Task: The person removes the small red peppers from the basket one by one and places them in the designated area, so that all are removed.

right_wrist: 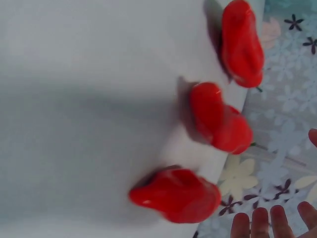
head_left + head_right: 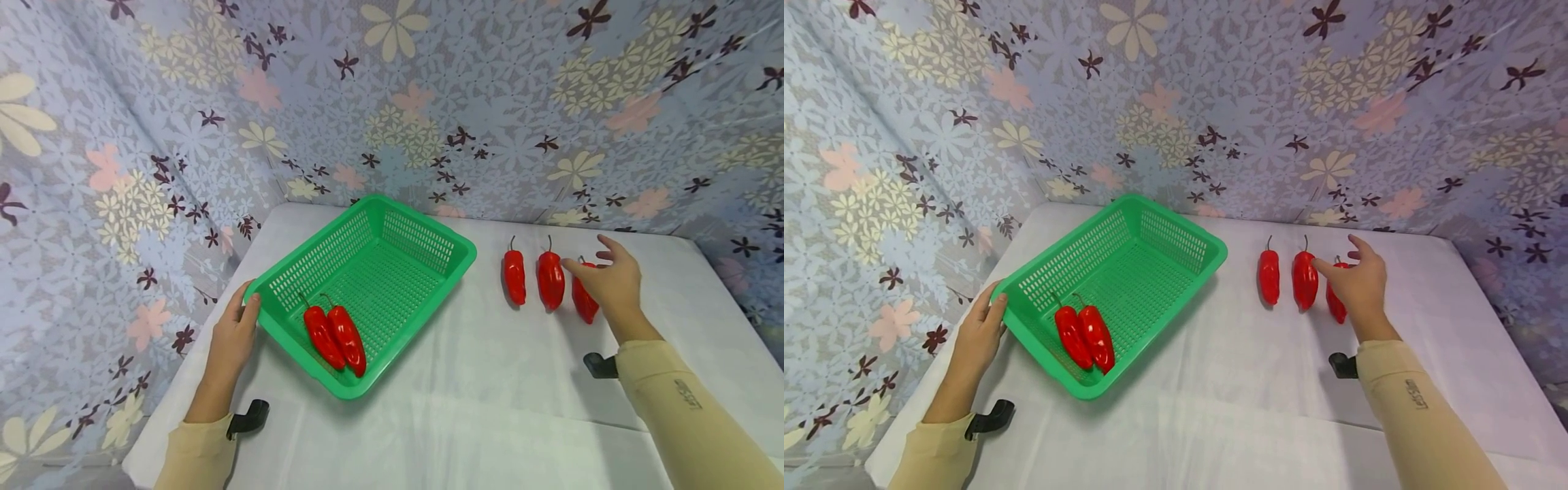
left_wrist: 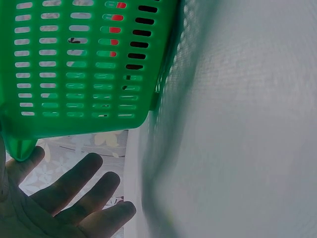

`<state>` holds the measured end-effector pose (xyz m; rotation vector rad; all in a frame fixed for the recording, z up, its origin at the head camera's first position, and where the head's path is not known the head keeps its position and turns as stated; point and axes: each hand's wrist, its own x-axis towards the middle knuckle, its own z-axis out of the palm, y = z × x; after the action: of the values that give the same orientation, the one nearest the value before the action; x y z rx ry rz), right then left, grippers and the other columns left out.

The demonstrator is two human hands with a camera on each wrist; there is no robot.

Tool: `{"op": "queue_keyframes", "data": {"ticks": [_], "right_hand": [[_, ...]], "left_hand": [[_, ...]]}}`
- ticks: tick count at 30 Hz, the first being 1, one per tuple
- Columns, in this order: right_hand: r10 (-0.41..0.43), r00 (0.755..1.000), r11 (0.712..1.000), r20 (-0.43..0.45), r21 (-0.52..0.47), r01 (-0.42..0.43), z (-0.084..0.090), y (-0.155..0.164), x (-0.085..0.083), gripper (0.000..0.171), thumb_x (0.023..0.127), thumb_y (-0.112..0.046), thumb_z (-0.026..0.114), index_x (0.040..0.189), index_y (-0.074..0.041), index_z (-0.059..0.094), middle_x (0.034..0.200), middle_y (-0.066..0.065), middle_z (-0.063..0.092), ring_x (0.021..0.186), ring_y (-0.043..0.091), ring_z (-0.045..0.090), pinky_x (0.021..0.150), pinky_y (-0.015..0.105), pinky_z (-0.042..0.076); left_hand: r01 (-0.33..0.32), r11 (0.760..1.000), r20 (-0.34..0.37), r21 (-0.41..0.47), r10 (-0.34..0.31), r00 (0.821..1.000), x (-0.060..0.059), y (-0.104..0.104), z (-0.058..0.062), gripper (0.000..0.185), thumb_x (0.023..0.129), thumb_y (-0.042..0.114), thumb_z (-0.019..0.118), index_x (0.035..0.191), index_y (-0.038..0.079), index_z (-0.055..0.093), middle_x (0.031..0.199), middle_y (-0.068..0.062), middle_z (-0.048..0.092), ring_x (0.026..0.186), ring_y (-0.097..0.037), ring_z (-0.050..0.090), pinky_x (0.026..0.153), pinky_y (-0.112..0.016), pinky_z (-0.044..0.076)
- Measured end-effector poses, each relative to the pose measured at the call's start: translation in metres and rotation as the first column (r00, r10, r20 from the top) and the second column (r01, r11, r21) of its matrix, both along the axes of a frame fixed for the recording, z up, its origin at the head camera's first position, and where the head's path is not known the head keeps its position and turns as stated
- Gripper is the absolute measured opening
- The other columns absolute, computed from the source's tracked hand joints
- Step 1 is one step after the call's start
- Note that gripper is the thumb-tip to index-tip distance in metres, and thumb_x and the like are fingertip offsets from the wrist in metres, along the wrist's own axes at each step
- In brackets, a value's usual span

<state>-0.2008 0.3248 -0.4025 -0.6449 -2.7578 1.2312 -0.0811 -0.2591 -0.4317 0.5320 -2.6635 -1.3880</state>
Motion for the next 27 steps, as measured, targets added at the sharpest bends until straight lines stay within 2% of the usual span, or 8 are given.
{"op": "queue_keyframes", "data": {"ticks": [6, 16, 22, 27], "right_hand": [[0.054, 0.998, 0.999, -0.04, -0.002, -0.054, 0.008, -0.012, -0.004, 0.09, 0.094, -0.044, 0.068, 0.163, -0.019, 0.017, 0.156, 0.026, 0.032, 0.133, 0.047, 0.04, 0.099, 0.06, 0.044], [0.117, 0.988, 0.993, -0.105, -0.015, -0.119, 0.022, -0.04, -0.007, 0.092, 0.092, -0.043, 0.072, 0.163, -0.022, 0.018, 0.157, 0.024, 0.033, 0.137, 0.045, 0.039, 0.099, 0.06, 0.044], [0.152, 0.98, 0.986, -0.13, -0.056, -0.16, 0.034, -0.062, -0.009, 0.09, 0.091, -0.044, 0.073, 0.163, -0.025, 0.021, 0.156, 0.02, 0.036, 0.136, 0.041, 0.04, 0.101, 0.057, 0.043], [0.192, 0.969, 0.978, -0.157, -0.048, -0.201, 0.04, -0.079, -0.012, 0.091, 0.089, -0.044, 0.075, 0.162, -0.026, 0.023, 0.154, 0.019, 0.039, 0.134, 0.04, 0.043, 0.1, 0.056, 0.045]], "left_hand": [[0.007, 1.0, 0.004, 0.002, -0.007, 1.0, -0.001, 0.0, 0.003, 0.065, 0.102, 0.065, 0.035, 0.158, 0.032, 0.034, 0.144, -0.023, 0.051, 0.134, -0.044, 0.044, 0.104, -0.067, 0.031], [0.012, 1.0, -0.003, 0.001, -0.012, 1.0, -0.005, -0.003, 0.002, 0.065, 0.102, 0.065, 0.036, 0.157, 0.032, 0.035, 0.144, -0.023, 0.051, 0.134, -0.045, 0.044, 0.105, -0.067, 0.03], [0.012, 1.0, 0.012, 0.012, -0.012, 1.0, -0.003, -0.002, 0.002, 0.065, 0.101, 0.066, 0.035, 0.158, 0.033, 0.033, 0.145, -0.024, 0.05, 0.134, -0.045, 0.043, 0.105, -0.067, 0.03], [0.009, 1.0, 0.016, 0.019, -0.01, 1.0, -0.002, -0.002, 0.002, 0.066, 0.101, 0.067, 0.036, 0.158, 0.034, 0.033, 0.146, -0.023, 0.05, 0.135, -0.045, 0.043, 0.106, -0.067, 0.029]]}}
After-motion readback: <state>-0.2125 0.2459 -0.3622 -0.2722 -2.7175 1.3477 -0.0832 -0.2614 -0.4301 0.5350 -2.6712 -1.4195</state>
